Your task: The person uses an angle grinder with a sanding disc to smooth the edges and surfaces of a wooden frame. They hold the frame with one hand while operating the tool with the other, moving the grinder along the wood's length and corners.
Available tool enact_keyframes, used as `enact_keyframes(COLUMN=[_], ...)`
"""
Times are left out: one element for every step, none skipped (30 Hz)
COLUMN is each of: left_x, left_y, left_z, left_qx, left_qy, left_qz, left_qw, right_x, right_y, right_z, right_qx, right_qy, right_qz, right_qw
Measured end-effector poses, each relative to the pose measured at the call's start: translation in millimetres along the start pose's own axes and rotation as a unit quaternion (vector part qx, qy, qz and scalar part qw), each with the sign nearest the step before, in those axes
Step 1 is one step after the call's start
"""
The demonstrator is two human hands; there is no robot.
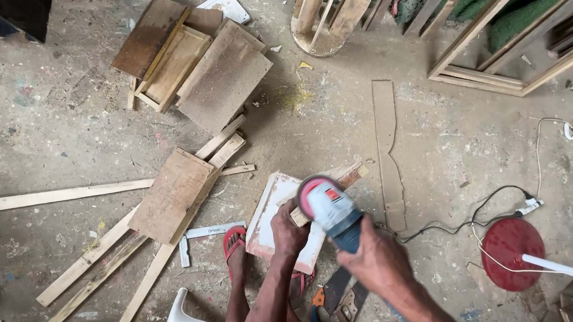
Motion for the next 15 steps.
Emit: enact_keyframes(left_x=[3,5,4,1,1,2,2,2,6,10,6,2,4,5,7], left_y=[-2,-3,-7,-4,0,5,3,2,3,9,11,13,10,8,7], left_z=[11,21,29,21,17,13,14,12,10,3,-3,-9,-7,-1,6], left_qx=[-0.001,-0.008,-0.012,-0.009,-0.027,-0.045,-0.044,-0.025,-0.008,-0.009,0.006,0.020,0.022,0.035,0.046], left_qy=[-0.001,-0.005,-0.012,-0.017,0.002,0.022,0.023,-0.016,-0.051,-0.048,-0.033,-0.018,-0.019,0.020,0.058], left_qz=[0.002,-0.007,-0.014,-0.009,-0.010,-0.010,-0.009,-0.015,-0.020,-0.019,-0.012,-0.004,-0.003,-0.013,-0.021], left_qw=[1.000,1.000,1.000,1.000,1.000,0.999,0.999,0.999,0.998,0.999,0.999,1.000,1.000,0.999,0.997], right_x=[2,4,5,2,2,2,-1,-4,-4,-5,-11,-16,-18,-21,-23], right_y=[-8,-17,-24,-22,-21,-21,-15,-4,4,8,18,28,40,50,59], right_z=[1,5,8,7,6,5,0,-5,-9,-16,-23,-30,-31,-35,-38], right_qx=[-0.002,-0.004,-0.006,-0.008,0.003,0.014,0.015,0.009,0.002,0.002,-0.010,-0.023,-0.022,-0.052,-0.082], right_qy=[-0.001,0.021,0.040,0.036,0.037,0.038,0.036,0.037,0.040,0.038,0.030,0.022,0.020,0.000,-0.021], right_qz=[-0.001,0.012,0.020,0.014,0.015,0.016,0.016,-0.021,-0.054,-0.050,-0.069,-0.087,-0.088,-0.081,-0.074], right_qw=[1.000,1.000,0.999,0.999,0.999,0.999,0.999,0.999,0.998,0.998,0.997,0.996,0.996,0.995,0.994])
Point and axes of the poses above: each hand's wrist, its own x-axis away from the middle knuckle, its own y-axis out of the back of the hand, z = x × y, the point moved 6 cm from there along -x, towards the middle knuckle
